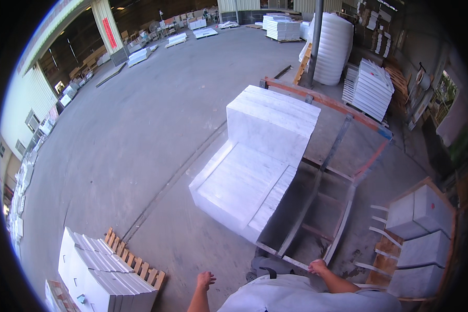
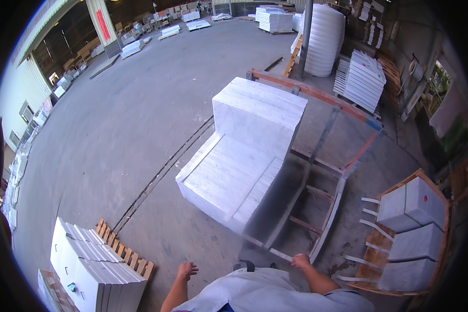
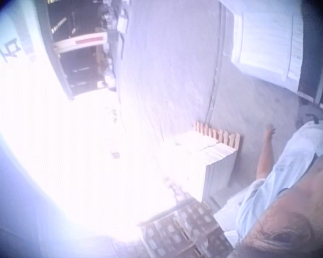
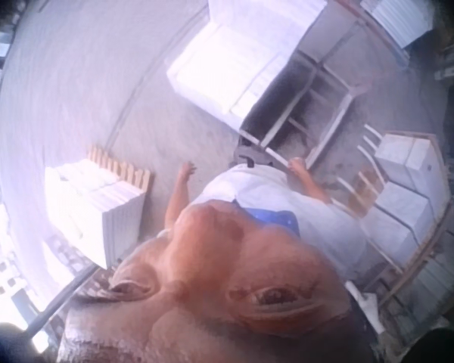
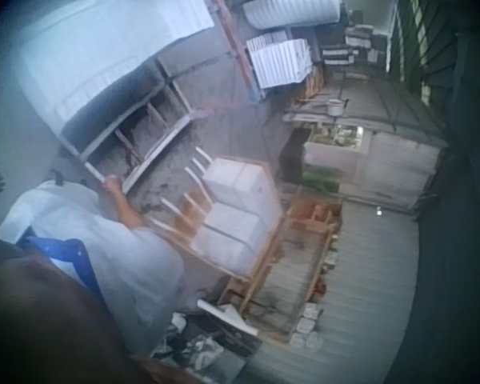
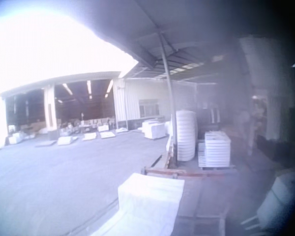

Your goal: The person repeatedly picks up stacks of white rectangular panels from a metal cart and places them onto a wooden rack. The person handles the panels by hand, walking between the cart and the rack multiple times to transfer the material.

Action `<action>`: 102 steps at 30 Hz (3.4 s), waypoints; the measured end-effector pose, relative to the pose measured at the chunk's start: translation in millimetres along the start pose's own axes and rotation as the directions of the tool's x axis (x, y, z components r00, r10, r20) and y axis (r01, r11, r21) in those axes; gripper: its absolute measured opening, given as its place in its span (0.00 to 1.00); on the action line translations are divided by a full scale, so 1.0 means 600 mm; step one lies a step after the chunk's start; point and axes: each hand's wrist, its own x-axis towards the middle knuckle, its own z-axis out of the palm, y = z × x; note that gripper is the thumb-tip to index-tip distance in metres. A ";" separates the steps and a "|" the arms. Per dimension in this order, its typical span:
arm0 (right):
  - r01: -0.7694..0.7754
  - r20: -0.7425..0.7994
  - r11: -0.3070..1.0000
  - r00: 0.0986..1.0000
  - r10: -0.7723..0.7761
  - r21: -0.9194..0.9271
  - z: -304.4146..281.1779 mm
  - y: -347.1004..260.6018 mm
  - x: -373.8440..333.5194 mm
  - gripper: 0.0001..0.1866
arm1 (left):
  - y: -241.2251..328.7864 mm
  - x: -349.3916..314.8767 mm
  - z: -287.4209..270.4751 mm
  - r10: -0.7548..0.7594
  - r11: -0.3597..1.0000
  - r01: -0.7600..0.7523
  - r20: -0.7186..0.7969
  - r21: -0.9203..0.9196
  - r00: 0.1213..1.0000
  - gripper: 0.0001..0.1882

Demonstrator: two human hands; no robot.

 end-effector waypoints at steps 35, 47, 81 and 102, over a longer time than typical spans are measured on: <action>0.537 -0.729 0.786 0.664 -0.169 0.307 -0.033 -0.872 0.328 0.19 | 1.017 0.547 0.260 0.224 0.896 -0.360 0.436 0.259 0.872 0.27; 0.368 -0.893 0.930 0.414 -0.176 -0.013 -0.118 -1.056 0.465 0.36 | 1.330 0.711 0.459 0.540 0.764 -0.624 0.366 0.166 0.758 0.30; 0.120 -0.944 0.993 0.325 -0.053 -0.015 -0.052 -1.065 0.439 0.36 | 1.401 0.735 0.532 0.713 0.588 -0.736 0.216 0.335 0.668 0.36; 0.240 -0.209 -0.067 0.930 0.304 0.969 0.106 -1.069 0.443 0.24 | 1.354 0.870 0.457 -0.174 0.985 0.156 0.464 0.079 0.869 0.16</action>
